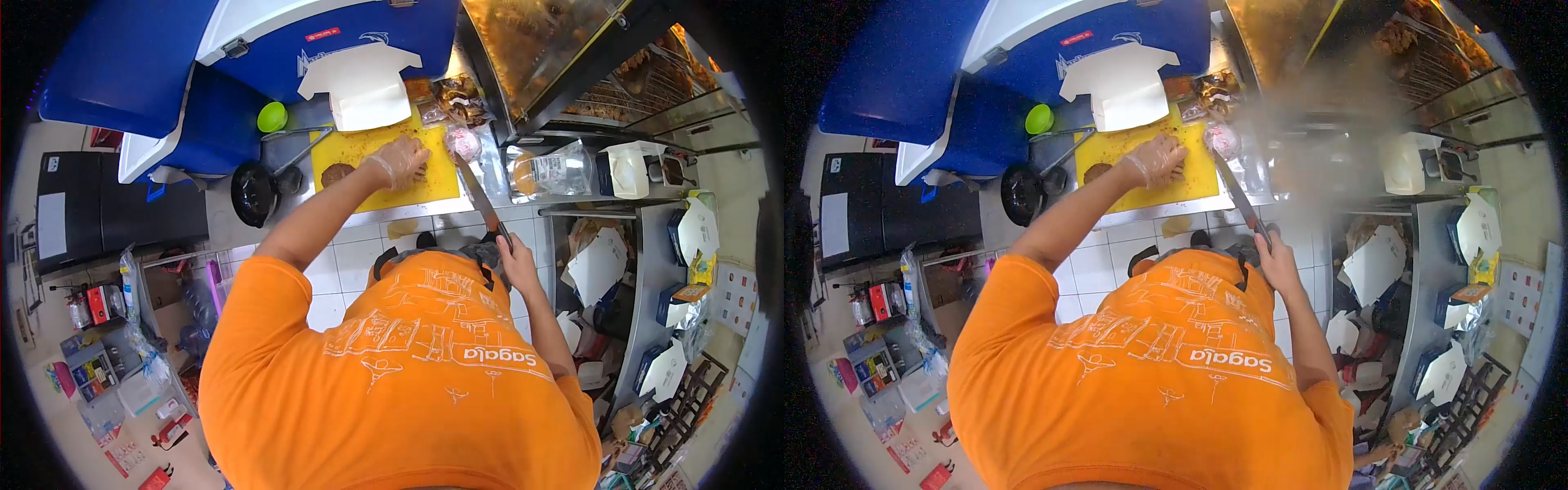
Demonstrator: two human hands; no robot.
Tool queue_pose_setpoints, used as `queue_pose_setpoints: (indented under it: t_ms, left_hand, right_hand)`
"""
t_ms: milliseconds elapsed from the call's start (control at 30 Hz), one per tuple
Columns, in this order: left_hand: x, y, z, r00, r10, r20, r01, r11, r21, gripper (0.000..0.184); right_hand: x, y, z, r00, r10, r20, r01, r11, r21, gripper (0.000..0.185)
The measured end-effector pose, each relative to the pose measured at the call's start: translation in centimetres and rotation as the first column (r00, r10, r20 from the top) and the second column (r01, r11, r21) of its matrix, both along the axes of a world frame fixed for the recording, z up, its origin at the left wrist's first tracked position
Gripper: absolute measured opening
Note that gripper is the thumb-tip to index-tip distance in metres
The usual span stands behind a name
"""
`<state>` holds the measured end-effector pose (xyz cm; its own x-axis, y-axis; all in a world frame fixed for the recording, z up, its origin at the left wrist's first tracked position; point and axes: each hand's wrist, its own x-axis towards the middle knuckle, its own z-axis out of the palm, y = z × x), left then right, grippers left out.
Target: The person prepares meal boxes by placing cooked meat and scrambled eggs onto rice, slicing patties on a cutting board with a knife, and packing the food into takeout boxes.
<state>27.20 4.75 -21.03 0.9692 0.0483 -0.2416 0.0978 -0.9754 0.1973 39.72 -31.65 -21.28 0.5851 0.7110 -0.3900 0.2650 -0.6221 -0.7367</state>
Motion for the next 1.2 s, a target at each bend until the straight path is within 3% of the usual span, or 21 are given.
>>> queue_pose_setpoints:
  t_ms: [133, 200, 233, 333, 433, 533, 567, 600, 633, 700, 767, 867, 900, 967, 1000, 1100, 1133, 1200]
  left_hand:
    - [-1.3, -0.7, -0.7, 0.984, 0.135, 0.114, -0.13, 0.99, -0.046, 0.05]
    - [-1.8, -0.7, -1.2, 0.956, 0.214, 0.199, -0.184, 0.969, -0.163, 0.051]
    - [-1.8, -0.6, -1.6, 0.938, 0.252, 0.237, -0.2, 0.954, -0.225, 0.051]
    - [-1.4, -0.8, -2.4, 0.92, 0.38, 0.093, -0.342, 0.897, -0.28, 0.049]
    - [-1.8, -0.7, -4.3, 0.789, 0.608, 0.093, -0.374, 0.594, -0.712, 0.035]
    - [-2.6, -1.3, -5.6, 0.553, 0.83, -0.072, -0.118, -0.008, -0.993, 0.031]
    - [-2.6, -0.3, -7.2, 0.542, 0.836, -0.091, -0.085, -0.053, -0.995, 0.029]
    - [-3.1, 0.2, -6.1, 0.602, 0.769, -0.215, -0.141, -0.163, -0.977, 0.031]
    - [-4.2, 0.9, -3.8, 0.649, 0.684, -0.334, -0.207, -0.264, -0.942, 0.032]
    - [-5.1, -0.3, 0.6, 0.642, 0.61, -0.465, -0.139, -0.503, -0.853, 0.036]
    - [-5.2, -3.5, 3.6, 0.578, 0.623, -0.526, 0.172, -0.723, -0.669, 0.039]
    - [-4.6, -5.3, 3.1, 0.559, 0.586, -0.587, 0.272, -0.798, -0.537, 0.051]
    - [-4.2, -6.0, 3.5, 0.543, 0.585, -0.602, 0.274, -0.801, -0.532, 0.051]
    - [-2.7, -7.4, 4.4, 0.583, 0.566, -0.582, 0.257, -0.809, -0.529, 0.051]
    - [-1.0, -8.3, 4.7, 0.625, 0.555, -0.548, 0.25, -0.808, -0.533, 0.05]
    - [5.0, -12.6, 8.7, 0.63, 0.529, -0.569, 0.082, -0.774, -0.628, 0.042]
    - [7.1, -14.0, 9.3, 0.668, 0.507, -0.545, -0.011, -0.725, -0.688, 0.04]
    - [12.9, -17.6, 10.3, 0.73, 0.468, -0.498, -0.169, -0.583, -0.795, 0.035]
  right_hand:
    - [-0.7, 1.7, 0.5, 0.991, -0.024, -0.134, 0.027, 0.999, 0.023, 0.042]
    - [-1.0, 2.7, 0.8, 0.984, -0.047, -0.169, 0.055, 0.998, 0.039, 0.043]
    - [-0.9, 3.1, -0.4, 0.996, -0.004, -0.087, 0.011, 0.996, 0.088, 0.041]
    - [-0.6, 4.6, -0.4, 0.998, 0.062, 0.001, -0.062, 0.997, 0.053, 0.041]
    - [-0.3, 5.2, -0.6, 0.98, 0.14, 0.144, -0.14, 0.99, -0.014, 0.037]
    - [0.6, 7.8, -0.6, 0.932, 0.22, 0.287, -0.213, 0.975, -0.055, 0.033]
    - [0.7, 7.9, -0.4, 0.912, 0.257, 0.32, -0.239, 0.966, -0.094, 0.032]
    - [0.8, 8.3, -0.1, 0.896, 0.281, 0.343, -0.271, 0.959, -0.078, 0.029]
    - [0.9, 9.1, 0.5, 0.88, 0.303, 0.366, -0.302, 0.951, -0.063, 0.027]
    - [0.8, 10.9, 0.6, 0.822, 0.32, 0.471, -0.374, 0.927, 0.022, 0.023]
    - [1.1, 12.3, -1.0, 0.721, 0.276, 0.636, -0.454, 0.881, 0.133, 0.024]
    - [1.3, 14.4, -4.2, 0.611, 0.259, 0.748, -0.481, 0.872, 0.091, 0.035]
    - [1.0, 14.7, -2.9, 0.666, 0.293, 0.685, -0.47, 0.879, 0.081, 0.041]
    - [1.4, 14.1, -3.3, 0.712, 0.167, 0.682, -0.493, 0.811, 0.316, 0.047]
    - [1.4, 13.5, -2.6, 0.684, 0.175, 0.708, -0.505, 0.815, 0.286, 0.044]
    - [2.5, 7.0, -0.3, 0.667, 0.182, 0.723, -0.541, 0.785, 0.302, 0.043]
    - [3.0, 4.9, 0.0, 0.668, 0.185, 0.72, -0.564, 0.757, 0.329, 0.044]
    - [4.6, -1.2, -0.5, 0.734, 0.234, 0.638, -0.504, 0.817, 0.28, 0.043]
